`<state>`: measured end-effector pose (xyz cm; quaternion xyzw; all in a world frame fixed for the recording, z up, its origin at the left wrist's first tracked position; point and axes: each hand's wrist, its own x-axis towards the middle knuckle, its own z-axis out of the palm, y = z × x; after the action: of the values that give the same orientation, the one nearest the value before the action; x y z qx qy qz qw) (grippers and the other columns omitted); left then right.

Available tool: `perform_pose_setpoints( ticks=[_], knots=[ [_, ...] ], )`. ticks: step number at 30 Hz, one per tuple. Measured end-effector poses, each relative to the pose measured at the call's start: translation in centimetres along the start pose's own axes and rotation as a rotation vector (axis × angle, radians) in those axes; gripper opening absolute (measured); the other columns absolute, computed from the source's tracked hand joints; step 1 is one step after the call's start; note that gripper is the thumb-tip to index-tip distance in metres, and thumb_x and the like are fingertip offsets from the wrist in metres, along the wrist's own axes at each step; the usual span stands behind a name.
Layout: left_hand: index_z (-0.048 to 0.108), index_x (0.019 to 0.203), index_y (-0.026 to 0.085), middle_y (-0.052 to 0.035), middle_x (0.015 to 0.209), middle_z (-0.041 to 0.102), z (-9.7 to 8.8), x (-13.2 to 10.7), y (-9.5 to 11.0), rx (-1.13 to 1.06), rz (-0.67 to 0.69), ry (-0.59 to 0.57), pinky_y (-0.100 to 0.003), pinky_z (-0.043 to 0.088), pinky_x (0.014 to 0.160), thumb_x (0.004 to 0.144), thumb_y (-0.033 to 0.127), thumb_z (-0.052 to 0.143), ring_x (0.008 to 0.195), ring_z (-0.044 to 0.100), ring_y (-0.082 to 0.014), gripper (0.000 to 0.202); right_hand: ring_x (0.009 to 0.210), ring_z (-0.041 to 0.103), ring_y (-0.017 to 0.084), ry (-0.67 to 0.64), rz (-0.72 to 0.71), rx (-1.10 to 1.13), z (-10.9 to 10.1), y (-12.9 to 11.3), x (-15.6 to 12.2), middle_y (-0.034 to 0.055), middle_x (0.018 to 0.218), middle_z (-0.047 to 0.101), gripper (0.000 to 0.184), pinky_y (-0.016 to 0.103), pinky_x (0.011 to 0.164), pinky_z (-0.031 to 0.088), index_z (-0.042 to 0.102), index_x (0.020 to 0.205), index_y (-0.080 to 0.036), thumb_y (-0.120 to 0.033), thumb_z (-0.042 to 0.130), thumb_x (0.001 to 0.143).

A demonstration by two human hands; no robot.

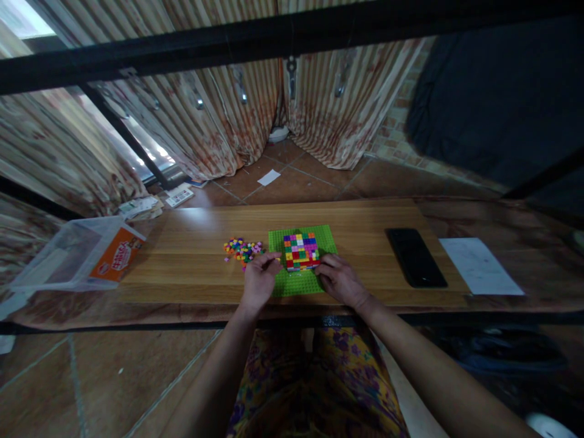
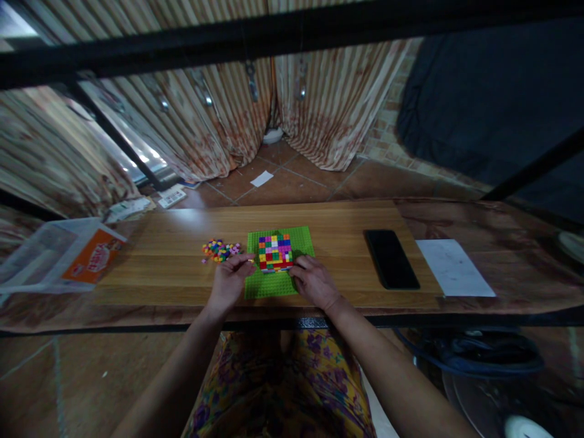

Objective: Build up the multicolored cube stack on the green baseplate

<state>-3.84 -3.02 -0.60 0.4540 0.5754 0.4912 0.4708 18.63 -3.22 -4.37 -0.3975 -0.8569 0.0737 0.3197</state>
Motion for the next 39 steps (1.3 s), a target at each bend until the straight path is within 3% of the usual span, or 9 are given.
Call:
perform_pose_setpoints(
  ticks=[8, 13, 19, 34, 39],
  knots=[
    [0.062, 0.081, 0.017, -0.0015, 0.077, 0.067, 0.4, -0.4, 0.4, -0.035, 0.061, -0.025, -0.029, 0.054, 0.069, 0.072, 0.028, 0.066, 0.07, 0.065, -0.0146, 0.015, 0.083, 0.05, 0.019, -0.016, -0.001, -0.001, -0.1, -0.2, 0.1, 0.0051, 0.084, 0.054, 0.023, 0.03, 0.074, 0.044, 0.062, 0.08, -0.021, -0.002, 0.05, 0.08],
    [0.068, 0.082, 0.018, -0.0031, 0.081, 0.07, 0.5, -0.5, 0.3, 0.193, 0.206, -0.019, -0.029, 0.052, 0.075, 0.076, 0.023, 0.062, 0.077, 0.066, -0.0157, 0.009, 0.081, 0.05, 0.019, -0.011, 0.005, -0.002, 0.0, 0.0, 0.1, 0.0045, 0.083, 0.053, 0.024, 0.03, 0.073, 0.042, 0.062, 0.08, -0.022, -0.003, 0.048, 0.081],
    [0.072, 0.079, 0.019, -0.0033, 0.083, 0.072, 0.7, -0.1, 0.2, 0.19, 0.244, 0.032, -0.031, 0.053, 0.079, 0.074, 0.024, 0.066, 0.078, 0.066, -0.0162, 0.009, 0.08, 0.049, 0.019, -0.019, 0.0, -0.003, -0.1, 0.0, 0.1, 0.0046, 0.083, 0.053, 0.023, 0.03, 0.072, 0.042, 0.062, 0.08, -0.022, -0.004, 0.048, 0.082],
    [0.07, 0.078, 0.017, -0.0025, 0.079, 0.072, 1.2, -0.3, 0.9, 0.13, 0.174, 0.015, -0.029, 0.054, 0.076, 0.071, 0.019, 0.065, 0.074, 0.066, -0.0149, 0.008, 0.081, 0.049, 0.019, -0.014, 0.004, -0.012, -0.1, 0.0, 0.0, 0.0044, 0.082, 0.052, 0.023, 0.03, 0.073, 0.042, 0.063, 0.079, -0.022, -0.004, 0.049, 0.081],
    [0.069, 0.081, 0.017, -0.0009, 0.075, 0.069, 1.3, -0.1, 0.7, 0.011, 0.083, 0.007, -0.026, 0.052, 0.068, 0.074, 0.028, 0.064, 0.069, 0.063, -0.0135, 0.015, 0.082, 0.049, 0.02, -0.013, 0.005, -0.006, 0.0, 0.0, 0.0, 0.0048, 0.083, 0.053, 0.022, 0.031, 0.074, 0.043, 0.063, 0.08, -0.022, -0.004, 0.049, 0.081]
  ],
)
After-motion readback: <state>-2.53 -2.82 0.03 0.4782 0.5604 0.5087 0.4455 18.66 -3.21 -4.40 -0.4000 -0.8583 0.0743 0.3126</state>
